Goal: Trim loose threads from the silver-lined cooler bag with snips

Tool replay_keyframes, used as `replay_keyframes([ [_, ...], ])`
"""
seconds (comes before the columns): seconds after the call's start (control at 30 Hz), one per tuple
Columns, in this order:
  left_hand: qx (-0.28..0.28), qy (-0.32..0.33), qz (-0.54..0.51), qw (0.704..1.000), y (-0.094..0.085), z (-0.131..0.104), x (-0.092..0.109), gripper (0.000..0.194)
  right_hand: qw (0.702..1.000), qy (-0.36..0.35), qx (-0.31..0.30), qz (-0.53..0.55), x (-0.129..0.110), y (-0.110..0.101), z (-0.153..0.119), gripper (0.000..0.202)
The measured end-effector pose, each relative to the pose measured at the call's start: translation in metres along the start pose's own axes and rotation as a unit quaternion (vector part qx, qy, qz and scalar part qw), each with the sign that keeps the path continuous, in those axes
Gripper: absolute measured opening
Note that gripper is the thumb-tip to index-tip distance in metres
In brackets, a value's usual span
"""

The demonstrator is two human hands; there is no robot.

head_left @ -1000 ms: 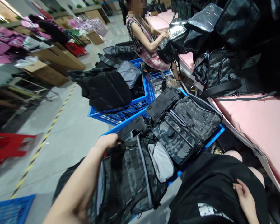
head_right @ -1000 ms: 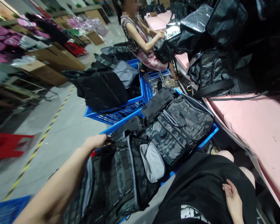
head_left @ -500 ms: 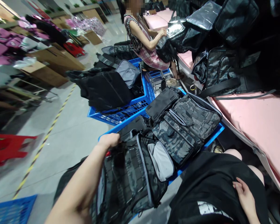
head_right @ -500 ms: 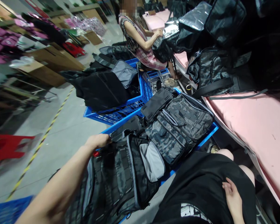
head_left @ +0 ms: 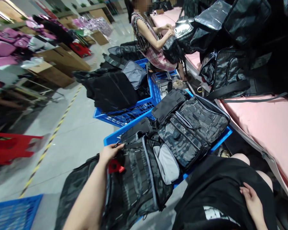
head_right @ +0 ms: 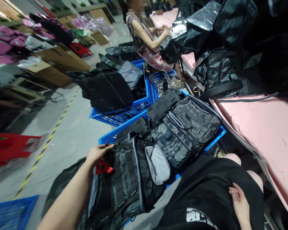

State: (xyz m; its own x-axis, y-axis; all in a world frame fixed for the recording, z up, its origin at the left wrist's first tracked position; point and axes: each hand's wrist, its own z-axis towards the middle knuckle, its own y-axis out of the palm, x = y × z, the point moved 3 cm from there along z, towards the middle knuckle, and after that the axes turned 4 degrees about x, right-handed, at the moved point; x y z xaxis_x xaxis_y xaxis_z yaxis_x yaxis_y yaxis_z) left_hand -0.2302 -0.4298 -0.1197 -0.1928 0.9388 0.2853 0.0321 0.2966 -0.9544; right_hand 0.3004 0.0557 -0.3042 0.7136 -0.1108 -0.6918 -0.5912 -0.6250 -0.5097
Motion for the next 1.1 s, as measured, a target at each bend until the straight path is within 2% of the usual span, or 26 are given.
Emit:
replay_keyframes([
  [0.07,-0.02,-0.012,-0.001,1.0,0.01,-0.005,-0.002,0.027,1.0,-0.004,0.003,-0.002,0.0,0.0,0.001,0.065],
  [0.13,-0.009,-0.019,-0.004,1.0,0.018,-0.009,-0.001,0.022,1.0,-0.006,0.006,-0.004,0.001,-0.001,0.002,0.065],
  [0.23,0.048,-0.036,-0.011,0.998,0.025,-0.018,0.008,0.018,1.0,-0.008,0.007,-0.004,0.003,0.0,0.003,0.065],
  [0.3,0.091,-0.031,-0.03,0.995,0.034,-0.032,0.022,0.023,1.0,-0.011,0.004,-0.001,0.003,0.0,0.003,0.064],
  [0.4,0.109,0.045,-0.081,0.99,0.06,-0.066,0.055,0.029,1.0,-0.016,0.005,-0.008,0.001,0.0,0.004,0.065],
  [0.53,0.048,0.186,-0.135,0.972,0.103,-0.112,0.1,0.022,1.0,-0.017,0.01,-0.019,0.001,-0.002,0.006,0.064],
  [0.63,0.022,0.239,-0.157,0.958,0.117,-0.132,0.115,0.026,1.0,-0.026,0.005,0.005,0.005,-0.003,0.008,0.062],
  [0.77,0.006,0.271,-0.187,0.944,0.114,-0.148,0.116,0.026,0.999,-0.026,0.009,0.019,0.007,-0.004,0.007,0.061],
  [0.87,0.015,0.252,-0.212,0.944,0.1,-0.155,0.11,0.022,1.0,-0.019,0.003,0.017,0.002,-0.004,0.005,0.063],
  [0.97,0.055,0.181,-0.238,0.953,0.08,-0.156,0.096,0.022,1.0,-0.014,-0.01,0.006,-0.006,-0.004,0.005,0.064],
  [1.1,0.102,0.048,-0.267,0.957,0.056,-0.152,0.061,0.033,1.0,-0.011,-0.014,0.013,-0.018,-0.007,0.004,0.066],
])
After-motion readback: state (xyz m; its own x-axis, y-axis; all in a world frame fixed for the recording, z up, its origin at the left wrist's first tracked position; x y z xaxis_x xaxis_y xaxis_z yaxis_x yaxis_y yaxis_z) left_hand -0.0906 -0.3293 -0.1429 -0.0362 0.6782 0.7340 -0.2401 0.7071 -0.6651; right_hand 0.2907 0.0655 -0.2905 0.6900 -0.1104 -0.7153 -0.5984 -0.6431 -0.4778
